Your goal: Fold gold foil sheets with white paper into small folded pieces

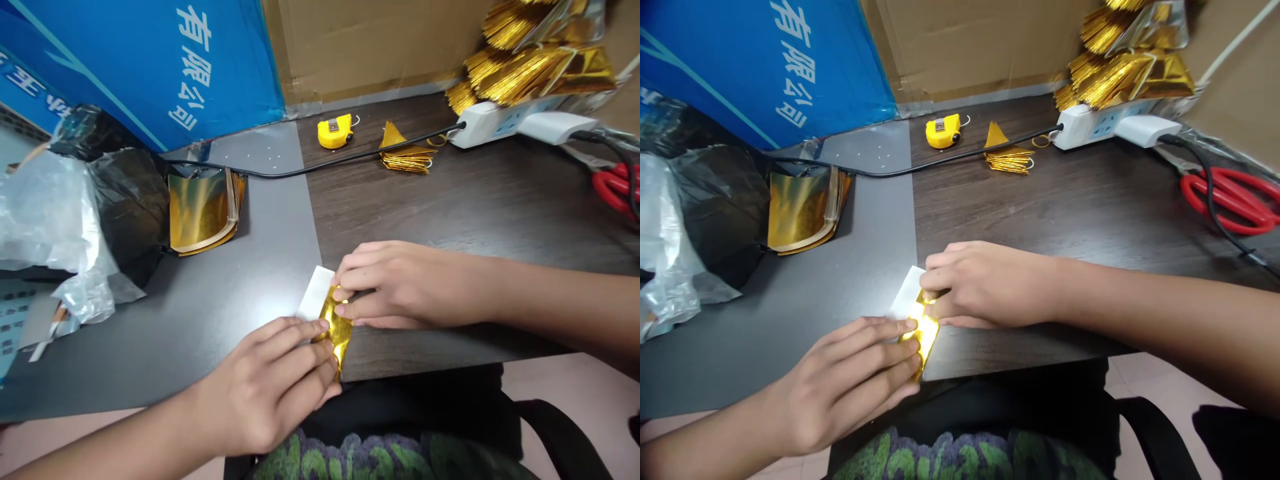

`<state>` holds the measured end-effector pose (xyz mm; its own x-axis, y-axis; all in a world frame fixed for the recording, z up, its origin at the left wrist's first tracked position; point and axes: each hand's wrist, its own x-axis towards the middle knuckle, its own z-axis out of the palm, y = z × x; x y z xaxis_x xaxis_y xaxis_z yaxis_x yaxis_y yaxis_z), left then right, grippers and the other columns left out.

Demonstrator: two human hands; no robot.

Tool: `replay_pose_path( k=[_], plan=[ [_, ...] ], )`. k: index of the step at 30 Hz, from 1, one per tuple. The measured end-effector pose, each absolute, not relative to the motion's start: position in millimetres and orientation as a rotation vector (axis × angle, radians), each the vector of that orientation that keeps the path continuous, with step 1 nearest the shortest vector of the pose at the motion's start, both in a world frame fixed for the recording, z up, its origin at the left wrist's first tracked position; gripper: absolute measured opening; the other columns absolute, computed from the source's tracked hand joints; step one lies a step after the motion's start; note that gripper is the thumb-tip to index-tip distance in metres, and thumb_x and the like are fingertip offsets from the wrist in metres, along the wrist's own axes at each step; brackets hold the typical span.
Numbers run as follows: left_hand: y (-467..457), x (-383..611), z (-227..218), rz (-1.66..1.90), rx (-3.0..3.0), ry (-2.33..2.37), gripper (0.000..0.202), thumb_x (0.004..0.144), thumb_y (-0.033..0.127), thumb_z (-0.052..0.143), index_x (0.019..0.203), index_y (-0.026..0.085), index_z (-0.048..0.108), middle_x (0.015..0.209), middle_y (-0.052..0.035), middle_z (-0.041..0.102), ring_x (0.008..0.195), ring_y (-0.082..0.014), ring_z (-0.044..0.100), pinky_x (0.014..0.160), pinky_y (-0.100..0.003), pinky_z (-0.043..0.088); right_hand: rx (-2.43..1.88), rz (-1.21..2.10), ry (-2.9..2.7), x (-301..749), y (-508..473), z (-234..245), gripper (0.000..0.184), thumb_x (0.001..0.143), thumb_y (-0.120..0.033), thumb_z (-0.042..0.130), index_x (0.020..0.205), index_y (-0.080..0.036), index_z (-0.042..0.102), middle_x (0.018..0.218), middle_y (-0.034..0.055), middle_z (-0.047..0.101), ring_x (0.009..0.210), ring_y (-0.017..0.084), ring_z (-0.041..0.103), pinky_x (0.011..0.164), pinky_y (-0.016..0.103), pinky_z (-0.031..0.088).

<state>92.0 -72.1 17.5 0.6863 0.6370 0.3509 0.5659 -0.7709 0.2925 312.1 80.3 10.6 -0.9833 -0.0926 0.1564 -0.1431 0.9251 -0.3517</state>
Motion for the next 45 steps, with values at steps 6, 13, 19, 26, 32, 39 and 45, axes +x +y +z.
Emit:
replay_pose_path(
  k=[6, 13, 19, 26, 32, 39, 45],
  plan=[
    [-56, 79, 17, 0.630, 2.610, 0.982, 0.013, 0.093, 0.010, 0.063, 0.106, 0.010, 0.067, 0.099, -0.0074, 0.073, 0.108, -0.0201, 0.068, 0.094, -0.033, 0.059, 0.074, 0.449, -2.905, 313, 85, 7, 0.032, 0.106, -0.032, 0.045, 0.092, -0.018, 0.071, 0.096, 0.0062, 0.065, 0.089, 0.021, 0.053, 0.077, 0.036, 0.039],
    [-36, 64, 14, 0.564, 2.496, 1.103, 0.002, 0.097, 0.016, 0.059, 0.095, 0.016, 0.061, 0.091, -0.0041, 0.067, 0.085, -0.0150, 0.058, 0.080, -0.031, 0.048, 0.067, 0.791, -2.757, 308, 84, 0, 0.025, 0.104, -0.020, 0.048, 0.092, -0.014, 0.069, 0.104, 0.0099, 0.065, 0.097, 0.019, 0.052, 0.084, 0.031, 0.045],
    [-35, 64, 9, 0.519, 2.529, 1.253, 0.010, 0.100, 0.020, 0.052, 0.093, 0.017, 0.058, 0.083, -0.0022, 0.064, 0.077, -0.0144, 0.051, 0.072, -0.029, 0.040, 0.099, 0.856, -2.745, 303, 79, -1, 0.023, 0.099, -0.011, 0.049, 0.097, -0.015, 0.071, 0.100, 0.0092, 0.067, 0.096, 0.020, 0.053, 0.084, 0.033, 0.047],
    [-35, 70, 12, 0.445, 2.489, 1.435, 0.015, 0.100, 0.023, 0.052, 0.089, 0.017, 0.061, 0.075, -0.0004, 0.059, 0.073, -0.0151, 0.046, 0.068, -0.030, 0.034, 0.102, 0.833, -2.746, 302, 78, 0, 0.020, 0.099, -0.018, 0.054, 0.108, -0.015, 0.072, 0.100, 0.0080, 0.067, 0.096, 0.021, 0.053, 0.087, 0.034, 0.046],
    [-32, 73, 15, 0.429, 2.395, 1.472, 0.015, 0.098, 0.026, 0.055, 0.087, 0.017, 0.061, 0.075, 0.0007, 0.062, 0.072, -0.0143, 0.048, 0.069, -0.029, 0.036, 0.138, 0.738, -2.802, 303, 77, -1, 0.024, 0.099, -0.020, 0.054, 0.116, -0.020, 0.071, 0.106, 0.0074, 0.067, 0.101, 0.021, 0.053, 0.089, 0.034, 0.047],
    [-34, 75, 12, 0.445, 2.343, 1.576, 0.016, 0.097, 0.027, 0.058, 0.084, 0.018, 0.060, 0.074, 0.0012, 0.063, 0.074, -0.0154, 0.051, 0.070, -0.030, 0.036, 0.155, 0.702, -2.812, 301, 76, 0, 0.025, 0.099, -0.017, 0.053, 0.113, -0.021, 0.073, 0.106, 0.0074, 0.067, 0.100, 0.021, 0.053, 0.088, 0.034, 0.047],
    [-34, 76, 10, 0.480, 2.368, 1.590, 0.017, 0.097, 0.027, 0.058, 0.083, 0.018, 0.060, 0.073, 0.0012, 0.063, 0.073, -0.0153, 0.050, 0.068, -0.030, 0.034, 0.156, 0.702, -2.817, 301, 76, 1, 0.025, 0.099, -0.017, 0.053, 0.115, -0.020, 0.073, 0.107, 0.0077, 0.067, 0.099, 0.021, 0.053, 0.087, 0.035, 0.047]
  ],
)
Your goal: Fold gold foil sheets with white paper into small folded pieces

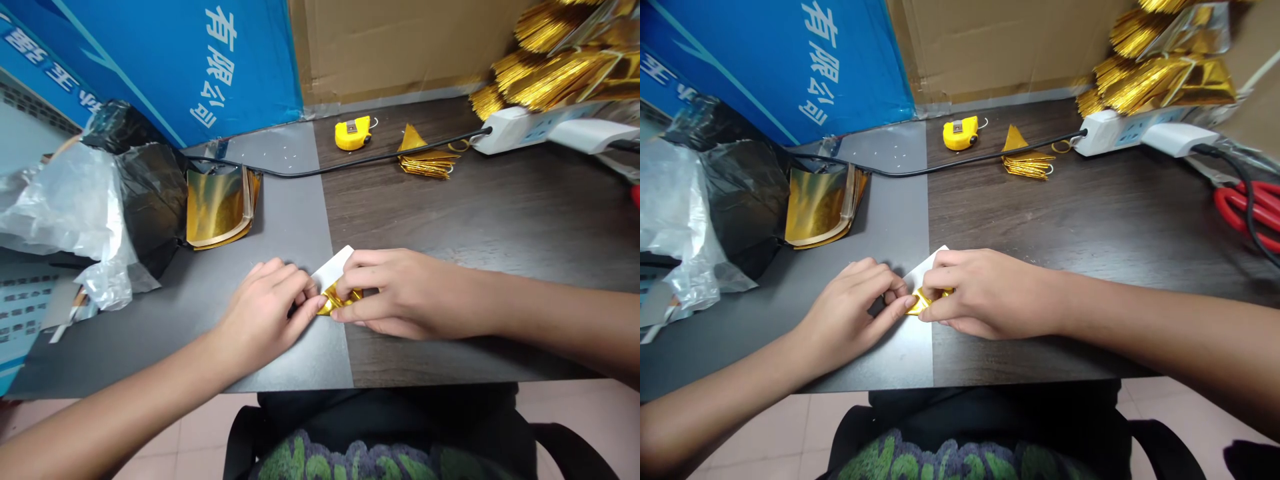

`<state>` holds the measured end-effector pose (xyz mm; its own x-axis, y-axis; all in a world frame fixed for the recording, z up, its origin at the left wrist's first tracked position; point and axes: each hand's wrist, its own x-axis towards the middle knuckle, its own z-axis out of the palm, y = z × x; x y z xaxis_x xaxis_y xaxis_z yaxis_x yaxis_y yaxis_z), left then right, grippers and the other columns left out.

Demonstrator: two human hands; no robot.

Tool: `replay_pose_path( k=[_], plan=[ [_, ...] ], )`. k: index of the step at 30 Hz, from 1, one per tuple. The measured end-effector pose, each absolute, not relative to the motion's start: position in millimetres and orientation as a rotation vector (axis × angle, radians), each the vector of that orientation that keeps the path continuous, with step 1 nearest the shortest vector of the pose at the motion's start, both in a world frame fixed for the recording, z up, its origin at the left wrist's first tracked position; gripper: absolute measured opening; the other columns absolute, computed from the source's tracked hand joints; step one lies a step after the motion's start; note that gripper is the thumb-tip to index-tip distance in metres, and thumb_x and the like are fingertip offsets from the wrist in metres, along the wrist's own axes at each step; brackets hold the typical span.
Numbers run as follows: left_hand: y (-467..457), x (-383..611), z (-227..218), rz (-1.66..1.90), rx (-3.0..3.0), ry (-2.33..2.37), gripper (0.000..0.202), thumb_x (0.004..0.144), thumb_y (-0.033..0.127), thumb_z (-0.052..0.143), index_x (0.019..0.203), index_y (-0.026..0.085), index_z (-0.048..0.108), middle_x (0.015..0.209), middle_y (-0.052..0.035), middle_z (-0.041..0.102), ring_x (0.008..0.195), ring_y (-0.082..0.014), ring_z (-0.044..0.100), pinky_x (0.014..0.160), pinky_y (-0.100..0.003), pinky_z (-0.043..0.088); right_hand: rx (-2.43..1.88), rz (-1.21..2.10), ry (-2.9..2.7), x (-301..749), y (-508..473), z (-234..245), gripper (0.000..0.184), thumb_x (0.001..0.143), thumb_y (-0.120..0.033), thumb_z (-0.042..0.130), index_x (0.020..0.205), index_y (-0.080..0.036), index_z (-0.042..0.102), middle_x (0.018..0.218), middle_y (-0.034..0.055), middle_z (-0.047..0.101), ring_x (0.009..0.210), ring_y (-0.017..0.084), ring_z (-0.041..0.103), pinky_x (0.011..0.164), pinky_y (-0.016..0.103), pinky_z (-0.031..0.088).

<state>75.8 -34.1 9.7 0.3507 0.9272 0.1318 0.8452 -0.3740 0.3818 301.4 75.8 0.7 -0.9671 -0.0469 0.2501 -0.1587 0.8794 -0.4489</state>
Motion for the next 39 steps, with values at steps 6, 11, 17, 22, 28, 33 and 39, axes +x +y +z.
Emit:
replay_pose_path(
  k=[6, 11, 17, 22, 28, 33, 39],
  plan=[
    [-34, 76, 8, 0.482, 2.382, 1.587, 0.019, 0.098, 0.029, 0.058, 0.082, 0.019, 0.060, 0.071, 0.0015, 0.061, 0.071, -0.0152, 0.048, 0.067, -0.030, 0.033, 0.149, 0.725, -2.821, 301, 75, 2, 0.027, 0.100, -0.017, 0.051, 0.116, -0.020, 0.072, 0.107, 0.0082, 0.066, 0.099, 0.021, 0.052, 0.086, 0.035, 0.047],
    [-34, 75, 6, 0.481, 2.382, 1.602, 0.018, 0.097, 0.028, 0.059, 0.082, 0.019, 0.058, 0.071, 0.0017, 0.060, 0.071, -0.0155, 0.048, 0.067, -0.030, 0.032, 0.155, 0.688, -2.841, 301, 74, 2, 0.032, 0.102, -0.017, 0.047, 0.123, -0.017, 0.069, 0.108, 0.0091, 0.066, 0.099, 0.022, 0.051, 0.086, 0.036, 0.048],
    [-36, 75, 5, 0.463, 2.377, 1.641, 0.018, 0.098, 0.029, 0.056, 0.084, 0.019, 0.057, 0.071, 0.0015, 0.059, 0.072, -0.0152, 0.047, 0.068, -0.030, 0.031, 0.170, 0.566, -2.876, 302, 72, 5, 0.031, 0.102, -0.020, 0.048, 0.126, -0.017, 0.067, 0.122, 0.0106, 0.065, 0.103, 0.024, 0.052, 0.087, 0.040, 0.051],
    [-37, 77, 5, 0.412, 2.413, 1.665, 0.019, 0.100, 0.031, 0.054, 0.084, 0.019, 0.057, 0.074, 0.0006, 0.061, 0.073, -0.0165, 0.046, 0.067, -0.032, 0.028, 0.178, 0.541, -2.908, 303, 71, 8, 0.032, 0.102, -0.026, 0.049, 0.127, -0.016, 0.066, 0.123, 0.0109, 0.065, 0.105, 0.025, 0.052, 0.089, 0.040, 0.052],
    [-38, 70, 7, 0.301, 2.506, 1.717, 0.026, 0.103, 0.040, 0.049, 0.089, 0.019, 0.057, 0.082, -0.0020, 0.062, 0.075, -0.0186, 0.044, 0.067, -0.032, 0.025, 0.179, 0.578, -2.954, 304, 69, 7, 0.037, 0.104, -0.026, 0.046, 0.135, -0.014, 0.062, 0.108, 0.0095, 0.065, 0.105, 0.025, 0.051, 0.094, 0.040, 0.049],
    [-44, 56, 12, 0.395, 2.453, 1.665, 0.015, 0.103, 0.024, 0.046, 0.098, 0.018, 0.059, 0.084, -0.0023, 0.061, 0.076, -0.0167, 0.045, 0.068, -0.031, 0.030, 0.169, 0.570, -2.945, 304, 69, 5, 0.037, 0.103, -0.036, 0.050, 0.128, -0.014, 0.065, 0.114, 0.0114, 0.063, 0.109, 0.027, 0.048, 0.094, 0.042, 0.050],
    [-60, 52, 16, 0.393, 2.658, 1.273, 0.028, 0.101, 0.029, 0.054, 0.125, 0.019, 0.061, 0.112, -0.0081, 0.066, 0.102, -0.0220, 0.054, 0.085, -0.036, 0.041, 0.164, 0.507, -2.939, 304, 68, 5, 0.039, 0.104, -0.036, 0.049, 0.130, -0.013, 0.066, 0.134, 0.0095, 0.060, 0.114, 0.027, 0.048, 0.096, 0.040, 0.051]
  ],
)
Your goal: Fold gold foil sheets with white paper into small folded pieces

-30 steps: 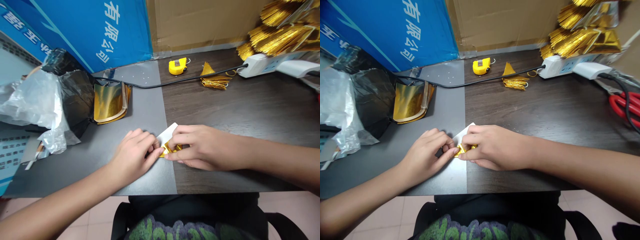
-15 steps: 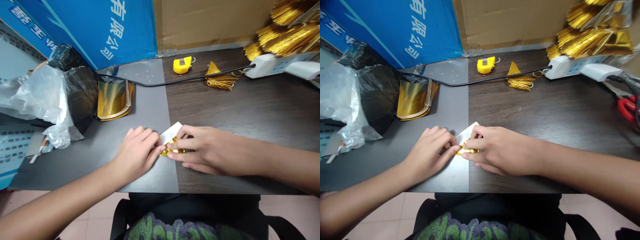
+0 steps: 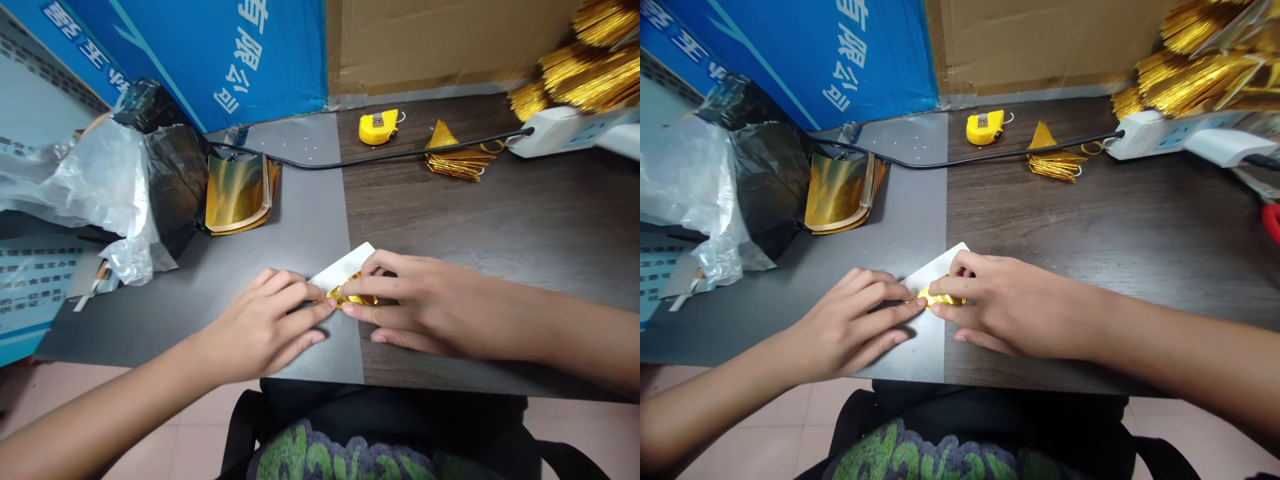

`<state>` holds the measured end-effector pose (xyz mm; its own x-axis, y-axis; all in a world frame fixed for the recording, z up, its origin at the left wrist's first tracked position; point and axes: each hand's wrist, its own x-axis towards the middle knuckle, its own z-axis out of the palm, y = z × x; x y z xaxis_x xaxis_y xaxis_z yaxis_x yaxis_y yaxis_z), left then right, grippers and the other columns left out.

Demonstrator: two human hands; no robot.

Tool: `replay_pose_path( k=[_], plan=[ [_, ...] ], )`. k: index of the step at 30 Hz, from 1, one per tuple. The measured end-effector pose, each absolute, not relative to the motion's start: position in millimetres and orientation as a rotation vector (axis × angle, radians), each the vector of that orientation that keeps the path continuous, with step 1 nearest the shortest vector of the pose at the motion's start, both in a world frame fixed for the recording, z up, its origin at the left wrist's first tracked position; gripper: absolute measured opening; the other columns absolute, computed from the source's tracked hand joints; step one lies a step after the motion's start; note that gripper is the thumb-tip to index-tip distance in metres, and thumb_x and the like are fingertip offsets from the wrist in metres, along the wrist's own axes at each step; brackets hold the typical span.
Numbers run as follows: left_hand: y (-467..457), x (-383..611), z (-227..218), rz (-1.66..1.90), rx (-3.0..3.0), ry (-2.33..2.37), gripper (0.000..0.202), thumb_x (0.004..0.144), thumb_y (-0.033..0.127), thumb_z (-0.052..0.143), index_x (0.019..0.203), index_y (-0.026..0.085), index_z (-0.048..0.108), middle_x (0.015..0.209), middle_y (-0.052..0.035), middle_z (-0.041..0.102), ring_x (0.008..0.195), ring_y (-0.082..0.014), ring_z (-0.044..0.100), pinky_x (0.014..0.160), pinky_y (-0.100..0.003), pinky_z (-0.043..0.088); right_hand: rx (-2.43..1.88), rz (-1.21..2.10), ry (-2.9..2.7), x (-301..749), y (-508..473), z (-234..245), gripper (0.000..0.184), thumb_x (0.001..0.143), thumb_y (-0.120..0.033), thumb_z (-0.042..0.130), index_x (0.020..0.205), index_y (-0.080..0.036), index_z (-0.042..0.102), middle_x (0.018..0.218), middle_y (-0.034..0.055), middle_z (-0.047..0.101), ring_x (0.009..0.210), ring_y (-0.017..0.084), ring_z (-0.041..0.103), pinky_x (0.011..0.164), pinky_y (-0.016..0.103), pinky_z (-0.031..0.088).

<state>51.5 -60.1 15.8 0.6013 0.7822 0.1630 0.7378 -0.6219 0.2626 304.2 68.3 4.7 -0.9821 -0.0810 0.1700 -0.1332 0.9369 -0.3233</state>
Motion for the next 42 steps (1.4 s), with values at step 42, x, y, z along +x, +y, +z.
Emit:
replay_pose_path(
  k=[42],
  plan=[
    [-97, 95, 9, 0.690, 2.547, 1.306, 0.025, 0.092, 0.023, 0.071, 0.112, 0.009, 0.069, 0.112, -0.0089, 0.073, 0.110, -0.0216, 0.065, 0.096, -0.036, 0.053, 0.291, 0.828, -2.724, 305, 73, -3, 0.016, 0.101, -0.022, 0.057, 0.096, -0.016, 0.071, 0.120, 0.0029, 0.073, 0.127, 0.021, 0.060, 0.110, 0.038, 0.048]
  ],
)
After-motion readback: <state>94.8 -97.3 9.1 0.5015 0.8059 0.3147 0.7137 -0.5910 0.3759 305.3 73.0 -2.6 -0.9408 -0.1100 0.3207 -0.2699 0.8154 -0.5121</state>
